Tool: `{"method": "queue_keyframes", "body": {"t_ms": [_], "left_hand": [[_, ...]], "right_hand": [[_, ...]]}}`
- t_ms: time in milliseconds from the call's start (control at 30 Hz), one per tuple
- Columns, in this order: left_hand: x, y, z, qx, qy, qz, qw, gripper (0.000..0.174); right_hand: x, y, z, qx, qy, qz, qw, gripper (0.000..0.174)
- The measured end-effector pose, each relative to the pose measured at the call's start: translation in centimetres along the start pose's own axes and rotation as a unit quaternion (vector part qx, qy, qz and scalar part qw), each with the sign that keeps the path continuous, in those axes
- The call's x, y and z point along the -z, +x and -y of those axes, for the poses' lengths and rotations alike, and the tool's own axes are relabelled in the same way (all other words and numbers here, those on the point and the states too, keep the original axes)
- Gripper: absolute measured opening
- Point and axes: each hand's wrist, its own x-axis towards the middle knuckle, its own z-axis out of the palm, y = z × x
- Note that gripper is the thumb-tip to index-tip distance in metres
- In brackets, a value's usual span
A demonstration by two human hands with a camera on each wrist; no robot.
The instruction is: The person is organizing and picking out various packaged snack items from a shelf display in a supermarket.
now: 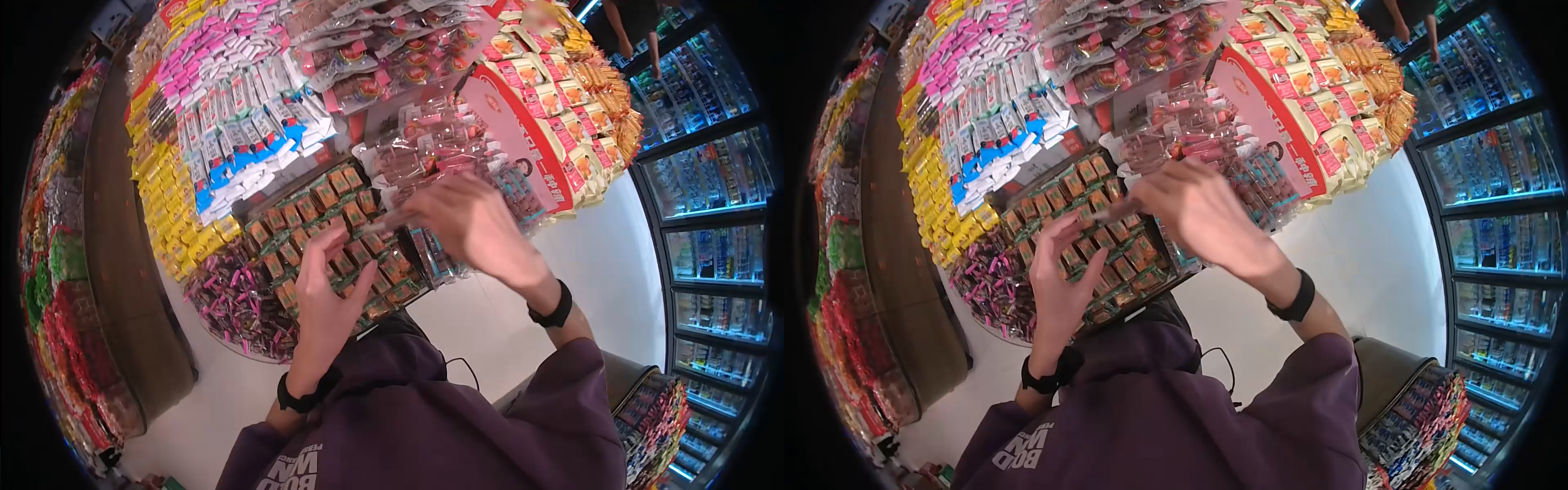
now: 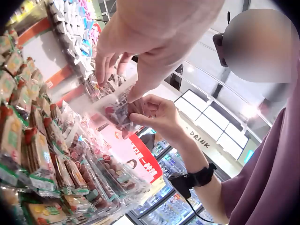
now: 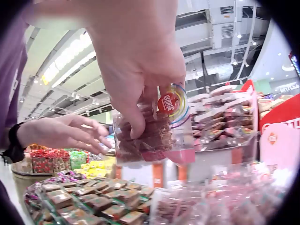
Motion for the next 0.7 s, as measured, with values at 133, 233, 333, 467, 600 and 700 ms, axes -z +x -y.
{"method": "queue_keyframes", "body": {"t_ms": [133, 233, 333, 467, 600, 700], "left_hand": [[-3.0, 0.3, 1.0, 0.069, 0.022, 0.166, 0.983, 0.049], [-6.1, 0.5, 0.9, 0.078, 0.031, 0.219, 0.972, 0.057], [-8.8, 1.2, 2.3, 0.038, 0.105, 0.201, 0.973, 0.062], [-10.5, 1.8, 2.8, 0.072, 0.086, 0.224, 0.968, 0.066], [-11.4, 1.3, 3.7, 0.06, 0.092, 0.214, 0.971, 0.066], [-11.4, 1.7, 3.7, 0.059, 0.075, 0.207, 0.974, 0.064]], "right_hand": [[2.5, 0.3, -4.5, -0.214, 0.111, -0.006, 0.97, 0.024], [1.6, 0.5, -7.6, -0.248, 0.21, 0.049, 0.944, 0.03], [0.1, 1.8, -8.9, -0.206, 0.281, 0.099, 0.932, 0.031], [-2.2, 3.8, -10.5, -0.155, 0.306, 0.188, 0.92, 0.031], [-2.1, 5.7, -10.3, -0.137, 0.303, 0.193, 0.923, 0.033], [-2.1, 6.7, -9.8, -0.146, 0.371, 0.174, 0.901, 0.037]]}}
